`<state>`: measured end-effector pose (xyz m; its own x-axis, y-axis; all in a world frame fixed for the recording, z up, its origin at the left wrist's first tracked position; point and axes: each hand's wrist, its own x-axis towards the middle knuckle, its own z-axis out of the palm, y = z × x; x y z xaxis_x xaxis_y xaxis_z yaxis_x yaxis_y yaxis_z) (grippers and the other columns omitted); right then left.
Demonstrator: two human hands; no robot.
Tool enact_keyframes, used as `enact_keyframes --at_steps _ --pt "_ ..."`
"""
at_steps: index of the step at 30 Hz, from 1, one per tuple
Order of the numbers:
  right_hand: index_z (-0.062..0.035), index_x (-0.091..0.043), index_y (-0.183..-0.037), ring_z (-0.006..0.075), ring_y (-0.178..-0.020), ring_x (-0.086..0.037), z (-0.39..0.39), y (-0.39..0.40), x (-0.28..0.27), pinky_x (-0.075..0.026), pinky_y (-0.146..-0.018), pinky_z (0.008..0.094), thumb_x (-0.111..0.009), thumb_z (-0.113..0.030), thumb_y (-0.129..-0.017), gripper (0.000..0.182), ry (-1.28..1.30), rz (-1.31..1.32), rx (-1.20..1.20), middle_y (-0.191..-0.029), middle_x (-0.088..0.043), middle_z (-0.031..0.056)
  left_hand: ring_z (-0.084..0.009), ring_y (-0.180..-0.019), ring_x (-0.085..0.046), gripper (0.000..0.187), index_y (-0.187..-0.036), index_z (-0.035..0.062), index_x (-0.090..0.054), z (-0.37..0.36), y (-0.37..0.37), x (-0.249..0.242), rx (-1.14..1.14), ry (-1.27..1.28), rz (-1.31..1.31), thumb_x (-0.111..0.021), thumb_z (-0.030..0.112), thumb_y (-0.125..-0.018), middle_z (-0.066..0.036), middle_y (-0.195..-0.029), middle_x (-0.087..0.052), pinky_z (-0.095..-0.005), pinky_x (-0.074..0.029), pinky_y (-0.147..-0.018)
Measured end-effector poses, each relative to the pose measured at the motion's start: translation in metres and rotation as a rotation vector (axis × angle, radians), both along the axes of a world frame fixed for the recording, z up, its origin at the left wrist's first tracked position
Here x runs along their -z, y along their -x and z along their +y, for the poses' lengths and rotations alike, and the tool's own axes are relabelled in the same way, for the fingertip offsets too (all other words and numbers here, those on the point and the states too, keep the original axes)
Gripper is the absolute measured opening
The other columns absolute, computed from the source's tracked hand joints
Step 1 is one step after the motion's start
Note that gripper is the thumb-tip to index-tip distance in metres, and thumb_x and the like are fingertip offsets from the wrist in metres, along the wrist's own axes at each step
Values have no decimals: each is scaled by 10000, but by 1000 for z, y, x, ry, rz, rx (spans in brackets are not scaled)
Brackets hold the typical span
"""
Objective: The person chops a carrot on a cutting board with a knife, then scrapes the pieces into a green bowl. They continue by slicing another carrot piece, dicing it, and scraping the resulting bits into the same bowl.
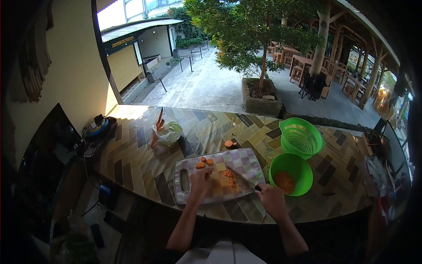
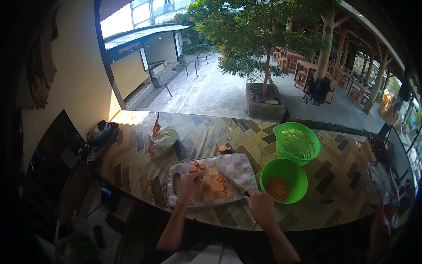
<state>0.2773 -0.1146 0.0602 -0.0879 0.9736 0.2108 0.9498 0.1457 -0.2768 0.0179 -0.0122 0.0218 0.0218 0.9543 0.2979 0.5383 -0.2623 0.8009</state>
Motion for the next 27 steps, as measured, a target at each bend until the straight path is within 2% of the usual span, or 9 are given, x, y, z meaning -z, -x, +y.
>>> enact_keyframes --at_steps 4,7,10,13,16,19,22,25,27 --pt "-99 -658 -1070 339 -767 -669 -11 6 -10 -500 -658 444 -654 -278 -905 244 99 -2 -20 -828 -675 134 -356 -991 -666 283 -1117 -49 -676 10 -3 17 58 10 25 -537 -32 -871 -241 -1018 -687 -398 -499 -906" --pt "-101 -660 -1078 338 -765 -669 -26 -1 -21 -500 -664 444 -658 -265 -903 239 128 40 -1 -816 -671 133 -373 -1063 -623 319 -1168 -66 -643 18 -4 24 131 -8 138 -536 -22 -871 -248 -1092 -661 -417 -467 -958" --pt "-102 -666 -1081 336 -771 -672 -32 -7 -9 -503 -668 444 -669 -256 -894 241 29 199 74 -811 -671 134 -376 -1119 -590 334 -1190 -60 -633 17 -15 22 140 -164 240 -532 -14 -875 -256 -1159 -630 -418 -455 -974" --pt "-104 -673 -1077 330 -785 -677 -26 -3 -1 -506 -675 442 -681 -254 -886 243 70 120 177 -824 -677 132 -352 -1069 -620 318 -1147 -48 -667 17 -24 23 171 -66 151 -550 -25 -852 -190 -1132 -656 -385 -479 -945" --pt "-91 -679 -1058 333 -797 -679 -25 6 -2 -508 -680 440 -684 -258 -885 241 78 48 148 -839 -684 135 -344 -1056 -629 283 -1101 -44 -687 9 -24 14 298 -32 223 -551 -26 -854 -189 -1120 -661 -394 -486 -926" --pt "-72 -681 -1042 339 -799 -679 -31 4 -15 -506 -675 442 -683 -257 -886 242 98 132 69 -851 -690 143 -388 -999 -638 263 -1063 -54 -694 -3 -25 -11 454 82 167 -555 -13 -842 -217 -1083 -670 -425 -485 -920" --pt "-44 -675 -1036 363 -790 -675 -42 -1 -21 -497 -661 450 -670 -249 -902 246 86 262 85 -841 -688 165 -394 -917 -653 272 -1077 -43 -694 -5 -21 -4 405 -97 62 -570 -27 -836 -221 -1030 -678 -429 -496 -886" --pt "-6 -647 -1050 387 -785 -668 -54 0 -10 -481 -643 459 -643 -225 -931 249 95 394 186 -802 -674 196 -372 -940 -645 269 -1093 -58 -685 -12 -14 -6 273 33 -59 -598 -16 -842 -220 -1038 -674 -417 -493 -885" --pt "22 -620 -1044 409 -759 -656 -62 6 1 -472 -628 461 -616 -211 -953 250 142 421 230 -745 -652 213 -357 -961 -636 291 -1121 -71 -669 -14 -12 5 239 -4 34 -621 -10 -841 -218 -1068 -664 -411 -489 -891"
